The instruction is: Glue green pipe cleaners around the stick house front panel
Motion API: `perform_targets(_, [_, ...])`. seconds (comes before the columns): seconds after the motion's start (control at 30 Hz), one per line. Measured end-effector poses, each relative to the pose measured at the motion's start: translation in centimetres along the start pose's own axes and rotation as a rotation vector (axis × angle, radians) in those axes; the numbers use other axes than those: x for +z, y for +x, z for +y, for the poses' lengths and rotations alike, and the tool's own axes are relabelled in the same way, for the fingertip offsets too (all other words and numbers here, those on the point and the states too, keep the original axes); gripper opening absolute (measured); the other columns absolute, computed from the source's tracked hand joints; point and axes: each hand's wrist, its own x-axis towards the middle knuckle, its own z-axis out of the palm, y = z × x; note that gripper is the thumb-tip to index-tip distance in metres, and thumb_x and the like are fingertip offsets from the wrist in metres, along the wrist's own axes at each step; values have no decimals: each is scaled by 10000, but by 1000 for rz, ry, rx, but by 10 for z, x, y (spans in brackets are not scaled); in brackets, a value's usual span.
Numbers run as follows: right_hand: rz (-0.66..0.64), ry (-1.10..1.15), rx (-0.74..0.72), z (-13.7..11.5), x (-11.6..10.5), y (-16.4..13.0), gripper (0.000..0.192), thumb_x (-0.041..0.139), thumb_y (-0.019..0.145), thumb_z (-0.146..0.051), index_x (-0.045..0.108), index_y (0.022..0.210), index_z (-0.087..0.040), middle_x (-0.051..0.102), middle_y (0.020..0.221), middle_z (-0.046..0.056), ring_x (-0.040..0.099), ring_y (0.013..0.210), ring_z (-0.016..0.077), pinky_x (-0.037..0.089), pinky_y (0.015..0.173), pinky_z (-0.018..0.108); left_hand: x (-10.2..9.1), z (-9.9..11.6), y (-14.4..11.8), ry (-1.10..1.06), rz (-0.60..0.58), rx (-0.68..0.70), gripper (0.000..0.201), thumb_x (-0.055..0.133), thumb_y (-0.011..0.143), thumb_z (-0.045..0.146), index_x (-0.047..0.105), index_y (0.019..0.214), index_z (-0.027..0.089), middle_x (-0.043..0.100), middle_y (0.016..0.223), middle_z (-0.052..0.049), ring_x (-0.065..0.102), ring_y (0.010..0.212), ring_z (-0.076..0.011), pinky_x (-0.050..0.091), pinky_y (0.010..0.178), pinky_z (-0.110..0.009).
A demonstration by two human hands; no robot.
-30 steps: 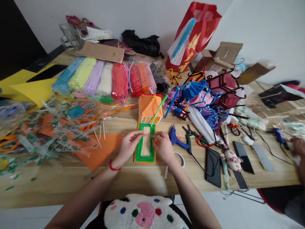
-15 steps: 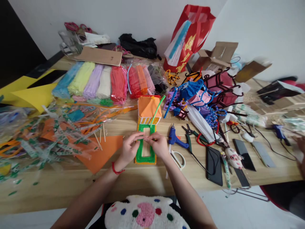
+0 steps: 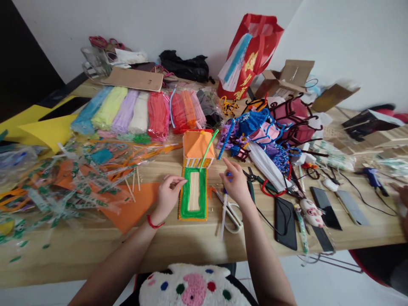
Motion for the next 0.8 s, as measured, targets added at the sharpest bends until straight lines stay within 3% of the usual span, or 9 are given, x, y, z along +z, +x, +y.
perform_targets(0.07, [11,-75,-29,11,-5,0,481,494,786,-202,564,1262,-202,556,1203,122,596,893,185,516,774,341,0,-1,1,-4,13,-27,215,657,778,398,627,786,186,630,779,-20,597,707,-138,489,681,-260])
perform_targets(0.2, [21,-358,57,36,-14,-13,441,456,719,-79,650,1112,-132,632,1101,134,565,1053,243,436,943,383,-2,-2,4,-6,40,-56,226,619,811,397,571,751,185,605,685,10,563,647,-120,453,611,-225])
perform_targets(0.37, [-201,-561,102,46,-12,-30,345,565,686,-135,660,1015,-101,667,1001,159,586,968,275,424,880,369,-6,0,11,-3,16,-67,256,530,869,404,564,744,182,583,642,9,550,619,-119,445,607,-223])
perform_targets(0.53, [-138,-679,154,42,-9,-31,364,597,683,-174,627,1044,-145,650,1038,169,516,1054,327,413,811,411,-7,1,20,17,-48,-43,277,434,918,393,598,993,183,613,736,-12,558,626,-119,457,615,-228])
perform_targets(0.67, [-113,-601,140,44,-22,-33,335,584,693,-247,598,1017,-165,651,986,126,545,1010,294,423,805,394,-5,1,24,30,-70,-9,281,364,937,384,543,827,197,558,694,-5,539,628,-127,450,617,-237])
perform_targets(0.8, [-5,-324,164,45,-31,-39,395,596,690,-385,551,1020,-173,648,931,87,601,832,234,451,691,324,-5,2,25,76,-58,15,329,337,940,343,432,652,217,479,603,10,474,585,-133,410,619,-252])
